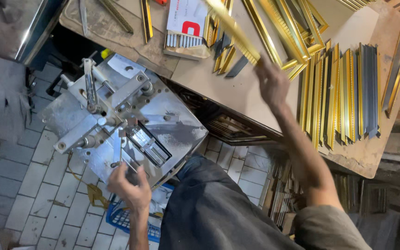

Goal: The person picks up gold picture frame molding pieces from the workbench, positions two mitered corners in a manual frame joining machine, and presses the machine to fasten the corners together. They place completed frames on the table and repeat the process with additional molding pieces.

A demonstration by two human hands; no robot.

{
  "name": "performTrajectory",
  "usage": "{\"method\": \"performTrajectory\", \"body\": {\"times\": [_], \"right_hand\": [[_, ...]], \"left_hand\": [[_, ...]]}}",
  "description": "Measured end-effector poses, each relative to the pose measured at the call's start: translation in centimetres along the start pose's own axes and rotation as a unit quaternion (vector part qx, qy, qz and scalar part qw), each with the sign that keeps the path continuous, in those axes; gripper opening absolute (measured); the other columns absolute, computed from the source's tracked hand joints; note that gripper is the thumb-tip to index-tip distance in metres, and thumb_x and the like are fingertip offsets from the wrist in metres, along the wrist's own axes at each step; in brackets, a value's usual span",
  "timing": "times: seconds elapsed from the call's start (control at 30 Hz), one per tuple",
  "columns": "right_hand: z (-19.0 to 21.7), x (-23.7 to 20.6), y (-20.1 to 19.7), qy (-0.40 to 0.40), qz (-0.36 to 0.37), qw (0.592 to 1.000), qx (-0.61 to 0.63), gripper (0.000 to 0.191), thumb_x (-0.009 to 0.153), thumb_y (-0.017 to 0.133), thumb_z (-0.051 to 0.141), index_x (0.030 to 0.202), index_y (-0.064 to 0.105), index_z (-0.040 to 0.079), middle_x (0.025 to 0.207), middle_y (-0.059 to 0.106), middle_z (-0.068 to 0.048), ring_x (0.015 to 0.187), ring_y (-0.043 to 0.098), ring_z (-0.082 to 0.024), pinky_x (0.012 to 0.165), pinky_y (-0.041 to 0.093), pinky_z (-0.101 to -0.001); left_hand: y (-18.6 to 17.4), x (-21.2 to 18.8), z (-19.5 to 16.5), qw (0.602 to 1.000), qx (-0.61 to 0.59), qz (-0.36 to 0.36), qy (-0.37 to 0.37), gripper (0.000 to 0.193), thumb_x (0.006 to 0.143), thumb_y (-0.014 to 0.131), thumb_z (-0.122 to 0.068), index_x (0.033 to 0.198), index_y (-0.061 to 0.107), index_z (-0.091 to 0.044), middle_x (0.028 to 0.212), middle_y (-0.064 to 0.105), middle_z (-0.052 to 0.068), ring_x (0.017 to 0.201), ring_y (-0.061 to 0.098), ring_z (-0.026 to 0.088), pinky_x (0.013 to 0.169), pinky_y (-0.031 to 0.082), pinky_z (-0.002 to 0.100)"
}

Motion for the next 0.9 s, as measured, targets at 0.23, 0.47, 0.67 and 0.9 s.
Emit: {"method": "performTrajectory", "body": {"times": [0.23, 0.47, 0.67, 0.9], "right_hand": [[-7.5, 4.8, 4.0, -0.068, 0.067, 0.973, -0.212, 0.053, 0.084, 0.077, 0.041, 0.133, 0.072, 0.019, 0.118, 0.072, -0.009, 0.104, 0.060, -0.026, 0.090, 0.045, -0.0392], [-2.9, 0.9, 5.2, -0.068, 0.183, 0.980, -0.027, 0.013, 0.098, 0.076, 0.014, 0.111, 0.073, 0.014, 0.110, 0.073, -0.004, 0.110, 0.063, -0.024, 0.096, 0.042, -0.0400], [8.5, -3.9, -1.5, -0.019, 0.048, 0.985, 0.163, 0.019, 0.089, 0.067, 0.000, 0.107, 0.069, 0.007, 0.080, 0.062, -0.004, 0.070, 0.060, -0.025, 0.069, 0.044, -0.0397], [18.5, -9.5, -7.5, -0.155, 0.089, 0.972, 0.152, 0.038, 0.085, 0.077, 0.040, 0.107, 0.068, 0.010, 0.097, 0.068, -0.004, 0.095, 0.067, -0.023, 0.083, 0.048, -0.0407]], "left_hand": [[5.0, -1.3, 3.7, 0.997, 0.013, 0.072, 0.005, 0.049, 0.102, 0.071, -0.024, 0.142, 0.051, -0.006, 0.131, 0.054, 0.015, 0.122, 0.051, 0.037, 0.105, 0.039, 0.055], [4.4, -1.0, 4.2, 0.996, 0.069, 0.064, 0.012, 0.044, 0.100, 0.073, -0.024, 0.136, 0.052, -0.008, 0.124, 0.054, 0.014, 0.120, 0.053, 0.035, 0.101, 0.040, 0.055], [6.2, -2.3, -1.3, 0.959, -0.202, 0.113, -0.161, 0.054, 0.107, 0.059, -0.032, 0.150, 0.041, -0.006, 0.131, 0.053, 0.012, 0.122, 0.050, 0.033, 0.103, 0.041, 0.053], [12.8, -4.2, -6.4, 0.744, -0.564, 0.161, -0.319, 0.035, 0.109, 0.053, -0.034, 0.131, 0.042, -0.008, 0.100, 0.054, 0.007, 0.079, 0.057, 0.018, 0.068, 0.046, 0.032]]}}
Point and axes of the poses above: each hand's wrist, its own x-axis towards the middle knuckle, its own y-axis out of the palm, z = x × y, the point moved 4 cm from there along x, towards the middle knuckle
